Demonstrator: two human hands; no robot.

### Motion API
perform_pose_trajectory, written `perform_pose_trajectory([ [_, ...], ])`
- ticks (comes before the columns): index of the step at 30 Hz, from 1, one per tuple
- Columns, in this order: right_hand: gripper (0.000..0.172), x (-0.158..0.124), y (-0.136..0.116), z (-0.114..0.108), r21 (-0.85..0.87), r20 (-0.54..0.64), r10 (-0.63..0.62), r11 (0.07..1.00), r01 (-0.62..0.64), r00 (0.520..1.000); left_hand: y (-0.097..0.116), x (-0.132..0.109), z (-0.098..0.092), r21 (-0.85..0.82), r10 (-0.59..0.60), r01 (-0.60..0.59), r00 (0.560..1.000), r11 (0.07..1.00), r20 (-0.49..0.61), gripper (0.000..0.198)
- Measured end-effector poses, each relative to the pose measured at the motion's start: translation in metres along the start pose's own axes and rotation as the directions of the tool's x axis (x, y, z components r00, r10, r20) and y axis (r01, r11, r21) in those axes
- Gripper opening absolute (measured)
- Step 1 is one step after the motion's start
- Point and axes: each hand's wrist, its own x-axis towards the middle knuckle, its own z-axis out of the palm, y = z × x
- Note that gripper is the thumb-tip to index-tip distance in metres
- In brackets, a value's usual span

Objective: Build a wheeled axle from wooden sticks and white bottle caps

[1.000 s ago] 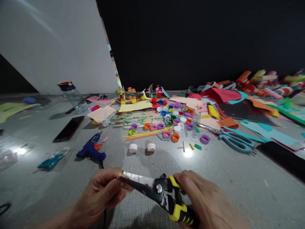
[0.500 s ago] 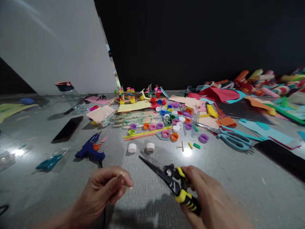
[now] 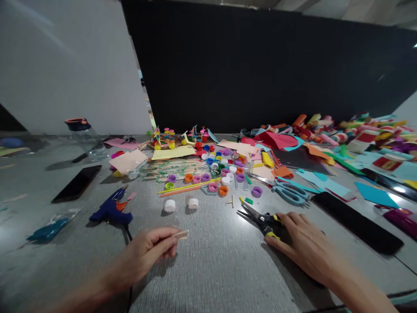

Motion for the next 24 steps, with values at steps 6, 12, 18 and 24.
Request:
perform_pose_trajectory([
  [6,0.028,0.036,-0.082,-0.018,0.288,-0.077,-0.136,0.946,0.152,0.988,0.001,0.0,-0.001,0.053,0.057,-0.057,0.998,0.997,-0.01,0.036],
  [12,0.008,0.071,-0.189,-0.019,0.484,0.035,-0.383,0.814,0.32,0.923,0.004,-0.003,0.002,-0.033,0.062,-0.063,0.998,0.998,-0.011,0.036],
  [18,0.022,0.093,-0.195,-0.005,0.546,0.112,-0.374,0.797,0.257,0.921,0.001,-0.002,0.001,-0.166,0.014,-0.034,0.992,0.986,-0.122,0.023],
  [24,0.026,0.098,-0.19,0.009,0.716,0.196,-0.437,0.675,0.176,0.878,-0.008,0.003,0.005,-0.275,-0.064,0.024,0.988,0.961,-0.137,0.018],
])
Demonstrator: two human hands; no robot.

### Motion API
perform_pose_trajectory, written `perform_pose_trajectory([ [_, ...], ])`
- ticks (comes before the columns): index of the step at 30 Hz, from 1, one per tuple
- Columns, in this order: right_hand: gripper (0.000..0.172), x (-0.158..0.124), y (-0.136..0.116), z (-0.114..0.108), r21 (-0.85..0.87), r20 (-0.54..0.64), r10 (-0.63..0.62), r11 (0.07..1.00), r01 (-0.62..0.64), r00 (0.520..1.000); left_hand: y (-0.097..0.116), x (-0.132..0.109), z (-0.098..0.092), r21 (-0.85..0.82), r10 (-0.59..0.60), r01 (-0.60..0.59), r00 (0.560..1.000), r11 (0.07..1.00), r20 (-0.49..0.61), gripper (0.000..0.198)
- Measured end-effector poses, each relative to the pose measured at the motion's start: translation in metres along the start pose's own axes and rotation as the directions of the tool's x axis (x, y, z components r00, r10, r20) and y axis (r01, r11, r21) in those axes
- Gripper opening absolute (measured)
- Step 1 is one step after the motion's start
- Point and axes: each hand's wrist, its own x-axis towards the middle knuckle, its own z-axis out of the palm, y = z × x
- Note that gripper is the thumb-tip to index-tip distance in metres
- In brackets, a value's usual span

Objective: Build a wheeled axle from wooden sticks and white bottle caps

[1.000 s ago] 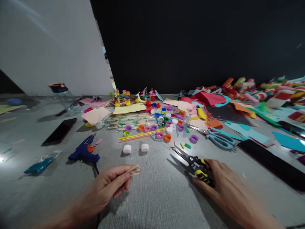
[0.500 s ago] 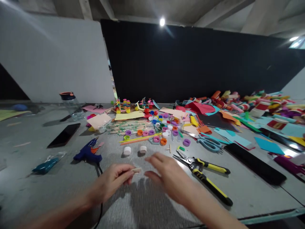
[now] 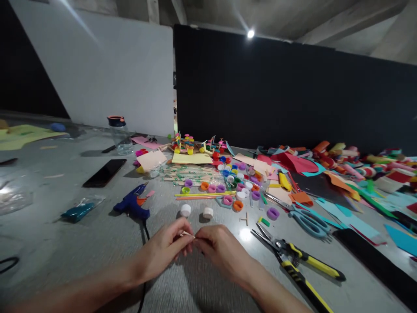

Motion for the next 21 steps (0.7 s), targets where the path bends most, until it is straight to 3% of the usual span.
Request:
perform_pose_trajectory([
  [7,0.028,-0.006,0.017,0.002,0.116,-0.025,0.038,0.993,-0.035,0.999,-0.008,0.01,0.0,-0.152,-0.067,0.07,0.997,0.986,0.027,0.032],
  [12,0.031,-0.008,0.021,0.002,0.246,0.022,0.069,0.967,-0.072,0.997,-0.007,0.011,-0.001,-0.209,-0.084,0.086,0.996,0.974,0.016,0.036],
  [18,0.037,-0.006,0.024,0.007,0.446,0.024,0.103,0.889,-0.103,0.994,-0.004,0.012,-0.001,-0.27,-0.051,0.061,0.998,0.961,0.044,0.034],
  [21,0.045,-0.004,0.024,0.013,0.509,0.023,0.11,0.854,-0.106,0.994,-0.003,0.013,0.001,-0.296,-0.028,0.028,1.0,0.955,0.005,0.033],
])
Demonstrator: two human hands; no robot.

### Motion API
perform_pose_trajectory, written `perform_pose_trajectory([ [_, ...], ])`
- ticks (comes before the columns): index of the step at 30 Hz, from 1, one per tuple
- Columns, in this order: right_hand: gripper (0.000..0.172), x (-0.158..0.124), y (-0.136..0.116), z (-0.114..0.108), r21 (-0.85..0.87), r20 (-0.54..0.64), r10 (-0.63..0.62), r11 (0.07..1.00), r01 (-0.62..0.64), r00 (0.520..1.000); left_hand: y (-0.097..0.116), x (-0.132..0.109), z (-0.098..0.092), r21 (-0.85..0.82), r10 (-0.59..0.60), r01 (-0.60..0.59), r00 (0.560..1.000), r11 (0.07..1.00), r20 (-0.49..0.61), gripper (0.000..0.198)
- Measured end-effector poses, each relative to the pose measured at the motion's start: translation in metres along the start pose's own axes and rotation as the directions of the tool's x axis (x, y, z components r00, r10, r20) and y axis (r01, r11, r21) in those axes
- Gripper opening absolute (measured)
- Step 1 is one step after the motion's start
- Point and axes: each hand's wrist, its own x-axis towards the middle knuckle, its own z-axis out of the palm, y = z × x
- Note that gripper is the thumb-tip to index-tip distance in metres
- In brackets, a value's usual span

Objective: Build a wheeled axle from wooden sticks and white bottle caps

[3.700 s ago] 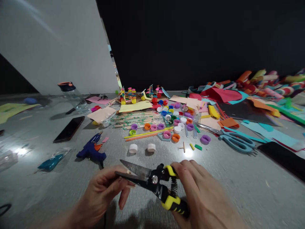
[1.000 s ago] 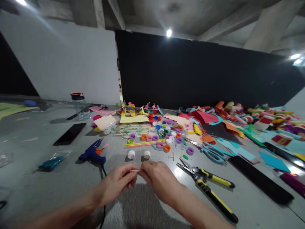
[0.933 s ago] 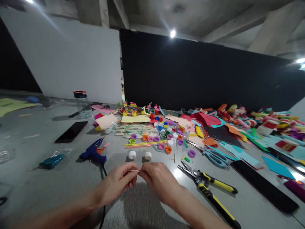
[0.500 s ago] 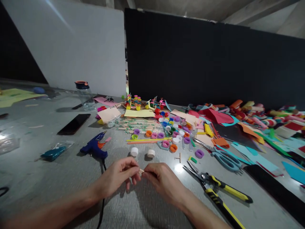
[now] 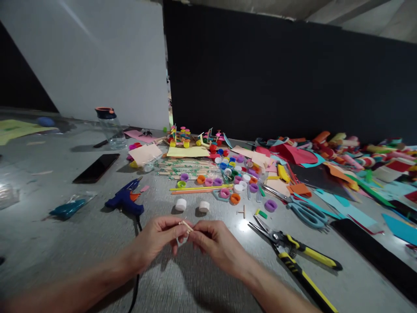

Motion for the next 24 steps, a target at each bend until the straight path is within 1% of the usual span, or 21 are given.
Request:
perform_pose_trajectory([
  [4,0.05,0.0008,-0.0009,0.006,0.073,0.01,0.007,0.997,-0.008,1.0,-0.0016,-0.0006,0.0018,-0.046,0.031,-0.034,0.998,0.998,-0.056,0.034],
  [9,0.047,-0.0009,-0.0068,0.0054,0.157,0.066,-0.007,0.988,-0.004,0.998,0.0002,-0.003,0.0009,-0.12,0.04,-0.05,0.995,0.991,-0.086,0.034],
  [13,0.045,-0.0027,-0.0056,0.0028,0.169,0.058,-0.033,0.985,0.023,0.998,0.0029,-0.0041,0.0006,-0.184,0.011,-0.024,0.997,0.983,-0.07,0.035],
  [16,0.044,-0.0031,-0.0022,0.0023,0.17,0.078,-0.035,0.985,0.021,0.996,0.0029,-0.0038,0.0009,-0.21,-0.011,0.0,0.999,0.978,-0.051,0.038],
  [21,0.042,-0.003,-0.0027,0.0015,0.16,0.11,-0.028,0.987,0.01,0.994,-0.0012,-0.0041,0.0015,-0.202,-0.025,0.023,1.0,0.979,-0.005,0.04],
  [24,0.042,-0.0025,-0.0055,0.0008,0.166,0.136,-0.028,0.986,0.005,0.99,-0.0028,-0.0054,0.0025,-0.172,-0.007,0.007,1.0,0.985,0.0,0.039],
])
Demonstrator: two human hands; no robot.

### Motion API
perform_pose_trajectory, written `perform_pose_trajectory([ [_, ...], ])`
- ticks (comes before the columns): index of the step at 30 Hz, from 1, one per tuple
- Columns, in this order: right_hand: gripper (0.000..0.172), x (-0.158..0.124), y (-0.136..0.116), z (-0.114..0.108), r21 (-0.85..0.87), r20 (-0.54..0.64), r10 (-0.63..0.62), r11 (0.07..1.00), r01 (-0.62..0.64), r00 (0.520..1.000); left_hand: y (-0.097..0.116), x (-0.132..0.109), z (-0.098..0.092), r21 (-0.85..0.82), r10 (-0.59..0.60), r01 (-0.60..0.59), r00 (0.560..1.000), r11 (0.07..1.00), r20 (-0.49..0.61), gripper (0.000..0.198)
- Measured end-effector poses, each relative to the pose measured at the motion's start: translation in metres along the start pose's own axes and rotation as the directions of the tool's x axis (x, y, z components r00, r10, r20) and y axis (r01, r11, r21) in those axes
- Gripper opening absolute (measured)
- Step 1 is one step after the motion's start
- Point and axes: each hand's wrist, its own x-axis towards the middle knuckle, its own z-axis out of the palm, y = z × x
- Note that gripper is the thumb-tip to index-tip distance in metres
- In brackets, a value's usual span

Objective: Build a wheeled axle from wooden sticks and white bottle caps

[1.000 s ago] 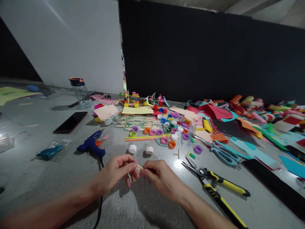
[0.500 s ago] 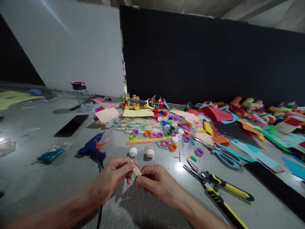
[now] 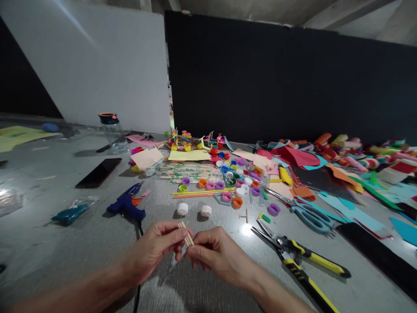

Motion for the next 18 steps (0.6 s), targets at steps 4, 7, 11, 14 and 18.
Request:
perform_pose_trajectory([
  [4,0.048,0.001,-0.001,0.001,0.052,0.008,-0.006,0.999,0.006,1.0,0.002,-0.002,0.001,0.07,0.044,-0.045,0.999,0.997,0.013,0.037],
  [7,0.051,0.002,0.001,0.004,0.078,-0.014,0.003,0.997,-0.002,1.0,0.005,-0.002,0.001,0.132,0.089,-0.089,0.996,0.987,0.002,0.039],
  [11,0.052,0.004,0.003,0.006,0.117,-0.033,0.029,0.993,-0.024,0.999,0.006,-0.003,0.002,0.165,0.122,-0.115,0.992,0.98,-0.028,0.042],
  [14,0.054,0.006,0.005,0.008,0.147,-0.051,0.051,0.988,-0.043,0.997,0.005,-0.003,0.001,0.169,0.106,-0.1,0.994,0.981,-0.028,0.043],
  [18,0.056,0.009,0.007,0.012,0.167,-0.081,0.069,0.984,-0.055,0.994,0.003,0.0,-0.002,0.194,0.093,-0.084,0.995,0.977,-0.035,0.04],
])
